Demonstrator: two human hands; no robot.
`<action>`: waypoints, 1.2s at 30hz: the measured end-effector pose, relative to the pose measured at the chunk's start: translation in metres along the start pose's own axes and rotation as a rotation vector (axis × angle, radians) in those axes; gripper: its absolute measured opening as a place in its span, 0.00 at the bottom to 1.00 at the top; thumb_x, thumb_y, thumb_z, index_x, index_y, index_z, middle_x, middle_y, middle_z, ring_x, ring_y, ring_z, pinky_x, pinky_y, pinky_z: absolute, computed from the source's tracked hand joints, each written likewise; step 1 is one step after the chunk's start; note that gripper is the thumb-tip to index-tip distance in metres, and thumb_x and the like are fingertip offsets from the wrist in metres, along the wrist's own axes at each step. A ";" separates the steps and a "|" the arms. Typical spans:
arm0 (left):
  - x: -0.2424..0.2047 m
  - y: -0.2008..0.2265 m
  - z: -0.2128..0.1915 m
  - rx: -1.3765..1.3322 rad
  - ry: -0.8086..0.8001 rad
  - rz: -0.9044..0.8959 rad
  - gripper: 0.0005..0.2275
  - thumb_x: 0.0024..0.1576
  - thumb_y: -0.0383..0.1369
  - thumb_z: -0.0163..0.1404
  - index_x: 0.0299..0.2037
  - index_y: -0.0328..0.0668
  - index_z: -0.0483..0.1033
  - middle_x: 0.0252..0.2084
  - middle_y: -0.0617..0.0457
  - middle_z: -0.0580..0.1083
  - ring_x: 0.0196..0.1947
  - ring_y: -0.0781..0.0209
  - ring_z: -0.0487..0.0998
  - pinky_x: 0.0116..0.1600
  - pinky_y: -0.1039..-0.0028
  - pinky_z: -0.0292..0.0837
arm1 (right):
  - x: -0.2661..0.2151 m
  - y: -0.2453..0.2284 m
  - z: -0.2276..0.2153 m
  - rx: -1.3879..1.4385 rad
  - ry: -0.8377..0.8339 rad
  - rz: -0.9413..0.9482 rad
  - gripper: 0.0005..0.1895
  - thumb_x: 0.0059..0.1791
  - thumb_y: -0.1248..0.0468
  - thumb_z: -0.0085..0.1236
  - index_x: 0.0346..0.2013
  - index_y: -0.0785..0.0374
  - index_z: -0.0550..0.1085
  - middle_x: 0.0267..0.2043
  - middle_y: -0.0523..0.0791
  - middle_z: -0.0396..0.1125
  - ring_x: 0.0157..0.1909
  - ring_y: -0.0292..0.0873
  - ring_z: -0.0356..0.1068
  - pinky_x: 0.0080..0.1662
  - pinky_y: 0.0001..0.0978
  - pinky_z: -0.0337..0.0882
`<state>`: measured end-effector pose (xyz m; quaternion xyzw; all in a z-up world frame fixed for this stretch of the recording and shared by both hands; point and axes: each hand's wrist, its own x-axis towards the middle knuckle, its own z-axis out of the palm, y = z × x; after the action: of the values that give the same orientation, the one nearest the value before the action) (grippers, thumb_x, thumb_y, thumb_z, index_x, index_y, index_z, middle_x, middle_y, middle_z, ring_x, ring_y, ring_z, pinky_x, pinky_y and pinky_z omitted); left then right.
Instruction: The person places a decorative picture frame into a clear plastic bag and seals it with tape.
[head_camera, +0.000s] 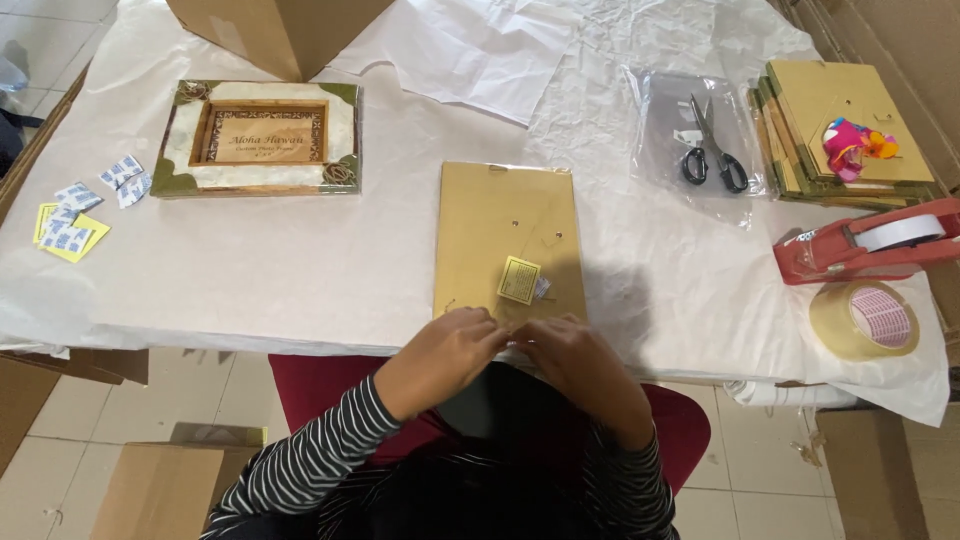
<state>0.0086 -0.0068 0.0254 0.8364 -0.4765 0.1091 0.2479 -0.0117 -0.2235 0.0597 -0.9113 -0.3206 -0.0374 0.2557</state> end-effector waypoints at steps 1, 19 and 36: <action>-0.004 -0.001 0.006 0.000 0.000 0.000 0.08 0.65 0.28 0.45 0.43 0.35 0.78 0.31 0.45 0.78 0.43 0.48 0.80 0.48 0.64 0.76 | -0.003 -0.004 0.001 0.000 0.000 0.000 0.04 0.55 0.61 0.51 0.39 0.54 0.73 0.28 0.46 0.74 0.34 0.52 0.77 0.41 0.41 0.74; 0.008 -0.018 -0.015 -0.297 -0.207 -0.246 0.11 0.63 0.26 0.44 0.53 0.34 0.74 0.38 0.38 0.81 0.40 0.36 0.82 0.45 0.52 0.78 | -0.003 0.020 0.007 0.181 0.086 0.062 0.07 0.48 0.65 0.63 0.40 0.54 0.77 0.30 0.47 0.77 0.36 0.55 0.79 0.38 0.44 0.77; 0.005 -0.017 -0.017 -0.458 -0.110 -0.228 0.11 0.61 0.24 0.49 0.53 0.35 0.77 0.32 0.40 0.80 0.32 0.45 0.80 0.38 0.61 0.78 | -0.008 0.047 0.024 0.329 0.055 0.074 0.06 0.52 0.65 0.58 0.42 0.61 0.77 0.31 0.50 0.73 0.39 0.56 0.73 0.44 0.45 0.72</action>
<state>0.0269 0.0055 0.0362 0.8115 -0.4043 -0.0760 0.4150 0.0079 -0.2472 0.0169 -0.8670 -0.2813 0.0000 0.4113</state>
